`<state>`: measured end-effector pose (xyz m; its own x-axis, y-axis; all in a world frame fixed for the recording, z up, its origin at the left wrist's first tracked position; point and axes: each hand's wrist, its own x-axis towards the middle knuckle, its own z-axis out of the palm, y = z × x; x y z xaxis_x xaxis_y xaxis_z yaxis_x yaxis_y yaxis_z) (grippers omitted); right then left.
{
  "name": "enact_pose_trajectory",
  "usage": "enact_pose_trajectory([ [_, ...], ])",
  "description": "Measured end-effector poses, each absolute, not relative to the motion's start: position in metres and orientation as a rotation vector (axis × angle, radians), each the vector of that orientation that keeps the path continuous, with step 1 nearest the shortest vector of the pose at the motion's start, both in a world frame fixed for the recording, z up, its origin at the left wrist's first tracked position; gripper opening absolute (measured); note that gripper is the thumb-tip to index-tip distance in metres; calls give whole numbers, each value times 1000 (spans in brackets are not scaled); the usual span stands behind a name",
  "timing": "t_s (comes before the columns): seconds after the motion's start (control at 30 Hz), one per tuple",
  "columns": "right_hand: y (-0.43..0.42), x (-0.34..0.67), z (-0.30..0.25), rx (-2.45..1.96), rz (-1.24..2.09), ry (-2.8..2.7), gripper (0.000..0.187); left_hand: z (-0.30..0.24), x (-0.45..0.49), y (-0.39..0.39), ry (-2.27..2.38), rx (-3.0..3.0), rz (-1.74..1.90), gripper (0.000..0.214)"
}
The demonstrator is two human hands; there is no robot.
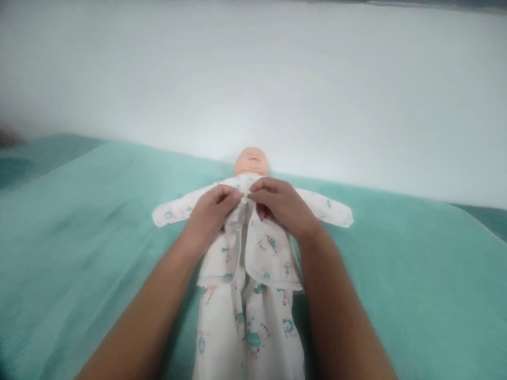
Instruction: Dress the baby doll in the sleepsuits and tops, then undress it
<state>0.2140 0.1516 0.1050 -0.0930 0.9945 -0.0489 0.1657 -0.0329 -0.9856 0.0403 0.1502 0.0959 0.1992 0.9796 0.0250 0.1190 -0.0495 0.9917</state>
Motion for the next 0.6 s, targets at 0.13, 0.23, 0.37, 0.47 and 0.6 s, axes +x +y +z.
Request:
enact_pose_trajectory([
  [0.13, 153, 216, 103, -1276, 1250, -1359, 7, 98, 40, 149, 1078, 1415, 1022, 19],
  [0.23, 153, 216, 103, -1255, 1269, -1347, 7, 103, 38, 147, 1091, 1432, 976, 15],
  [0.37, 153, 216, 104, -1252, 1275, -1343, 7, 107, 34, 147, 1097, 1481, 897, 14],
  [0.47, 153, 216, 103, -1248, 1259, -1368, 7, 107, 34, 148, 1067, 1435, 934, 14],
  [0.6, 153, 218, 101, -1218, 1255, -1398, 10, 107, 39, 147, 1017, 1346, 1015, 13],
])
